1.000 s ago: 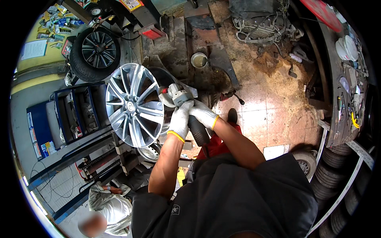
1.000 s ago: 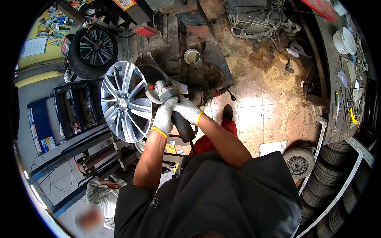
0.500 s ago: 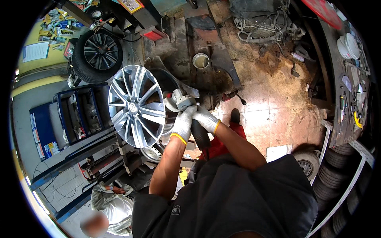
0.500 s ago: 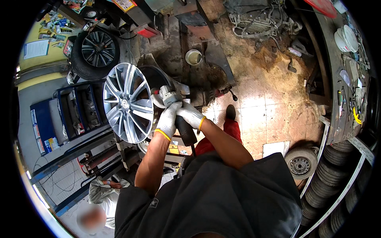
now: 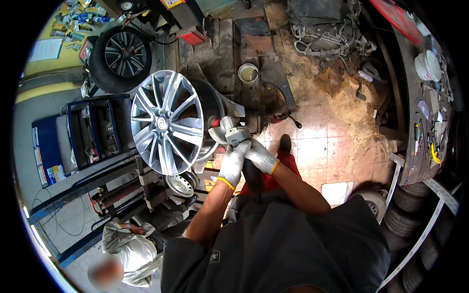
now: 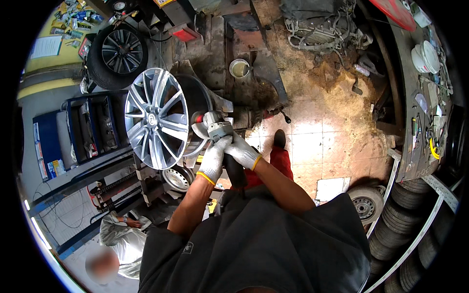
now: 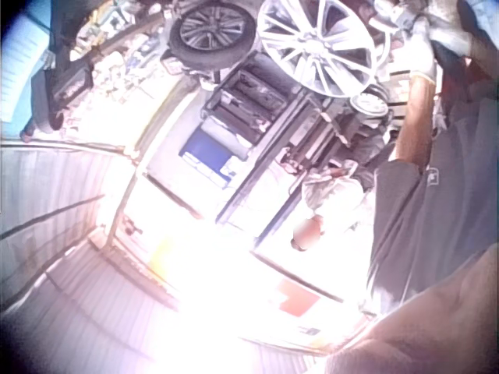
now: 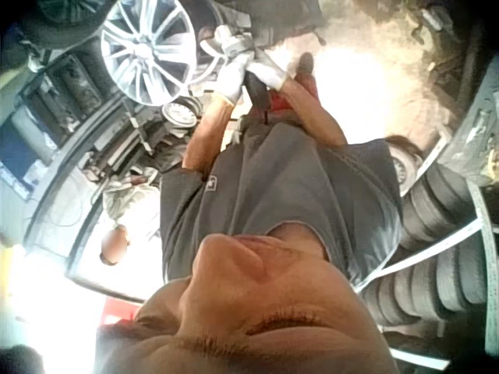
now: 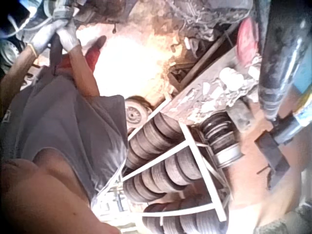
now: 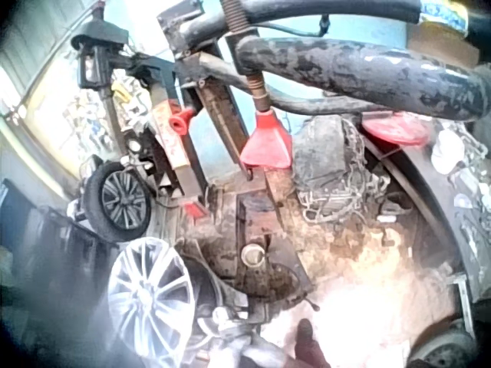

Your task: The person uses a handheld angle grinder to polish the surface of a silver alloy wheel mounted on a tire machine. Another person briefly assists by holding the wheel steady. The camera wearer continues grinding the wheel's face and rim area throughout the clip.

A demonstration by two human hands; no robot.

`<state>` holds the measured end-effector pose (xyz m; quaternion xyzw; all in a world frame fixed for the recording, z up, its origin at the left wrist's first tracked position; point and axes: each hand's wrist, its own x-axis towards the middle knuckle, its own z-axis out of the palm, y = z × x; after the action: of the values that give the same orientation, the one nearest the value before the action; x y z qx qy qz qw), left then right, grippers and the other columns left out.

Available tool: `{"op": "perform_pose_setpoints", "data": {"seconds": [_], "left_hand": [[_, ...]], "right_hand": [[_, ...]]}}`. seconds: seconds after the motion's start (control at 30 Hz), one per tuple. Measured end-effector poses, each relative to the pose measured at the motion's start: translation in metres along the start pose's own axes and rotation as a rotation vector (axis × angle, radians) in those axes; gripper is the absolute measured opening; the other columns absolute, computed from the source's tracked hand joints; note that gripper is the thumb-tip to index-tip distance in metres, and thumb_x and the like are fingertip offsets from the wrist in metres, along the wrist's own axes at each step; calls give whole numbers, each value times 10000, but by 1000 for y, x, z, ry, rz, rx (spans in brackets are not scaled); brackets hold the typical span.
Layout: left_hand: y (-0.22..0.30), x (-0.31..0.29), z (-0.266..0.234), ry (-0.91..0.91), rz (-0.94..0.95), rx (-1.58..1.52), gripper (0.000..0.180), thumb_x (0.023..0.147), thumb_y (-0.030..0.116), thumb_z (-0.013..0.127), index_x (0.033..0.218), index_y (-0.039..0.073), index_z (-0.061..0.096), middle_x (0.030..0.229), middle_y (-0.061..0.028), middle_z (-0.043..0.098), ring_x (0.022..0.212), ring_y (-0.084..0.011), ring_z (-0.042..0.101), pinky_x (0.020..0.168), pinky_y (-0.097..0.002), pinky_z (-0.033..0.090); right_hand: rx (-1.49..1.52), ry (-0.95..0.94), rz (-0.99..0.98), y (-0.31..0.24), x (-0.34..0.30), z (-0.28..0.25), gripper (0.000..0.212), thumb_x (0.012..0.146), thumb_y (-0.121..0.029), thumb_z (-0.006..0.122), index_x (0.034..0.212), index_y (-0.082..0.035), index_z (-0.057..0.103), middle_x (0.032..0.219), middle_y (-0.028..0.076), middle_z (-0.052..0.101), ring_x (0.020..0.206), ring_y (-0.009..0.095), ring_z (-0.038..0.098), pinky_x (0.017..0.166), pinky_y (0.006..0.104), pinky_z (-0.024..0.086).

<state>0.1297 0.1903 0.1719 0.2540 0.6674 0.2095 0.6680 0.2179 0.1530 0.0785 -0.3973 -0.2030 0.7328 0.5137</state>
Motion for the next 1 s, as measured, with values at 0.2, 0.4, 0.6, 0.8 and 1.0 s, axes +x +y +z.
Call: {"op": "perform_pose_setpoints", "data": {"seconds": [0.2, 0.4, 0.6, 0.8, 1.0], "left_hand": [[-9, -9, -9, -124, 67, -16, 465, 870, 175, 731, 1256, -9, 551, 1106, -95, 649, 983, -174, 619, 887, -304, 498], [-27, -26, -32, -193, 61, 8, 517, 858, 164, 737, 1296, -14, 528, 1132, -101, 642, 1042, -180, 606, 938, -302, 485], [-41, -24, -55, -161, 113, -29, 459, 870, 132, 713, 1271, -15, 545, 1108, -103, 648, 982, -180, 626, 884, -296, 510], [-35, -3, -72, -154, 158, 97, 406, 873, 128, 706, 1229, -6, 565, 1051, -107, 667, 940, -183, 640, 850, -306, 523], [-25, -16, -76, -159, 181, 134, 434, 863, 141, 716, 1222, -27, 541, 1061, -114, 661, 942, -175, 637, 830, -297, 520]], "right_hand": [[-88, 80, -50, 14, -15, 0, 574, 853, -197, 683, 1347, -17, 454, 1199, 122, 615, 1070, 187, 604, 922, 327, 502], [-274, 142, -30, 29, -34, 13, 633, 818, -236, 747, 1317, -1, 436, 1194, 141, 605, 1090, 202, 598, 915, 330, 507], [-139, 80, -88, 50, -38, 29, 580, 848, -239, 694, 1325, -23, 446, 1180, 117, 602, 1069, 188, 588, 915, 327, 499], [-36, 104, -107, 45, -31, 51, 518, 867, -223, 643, 1319, -39, 470, 1159, 104, 613, 1050, 180, 591, 908, 318, 500], [56, 94, -94, 42, -35, 66, 482, 885, -170, 621, 1323, -39, 468, 1175, 96, 605, 1073, 179, 585, 946, 326, 487]]}}
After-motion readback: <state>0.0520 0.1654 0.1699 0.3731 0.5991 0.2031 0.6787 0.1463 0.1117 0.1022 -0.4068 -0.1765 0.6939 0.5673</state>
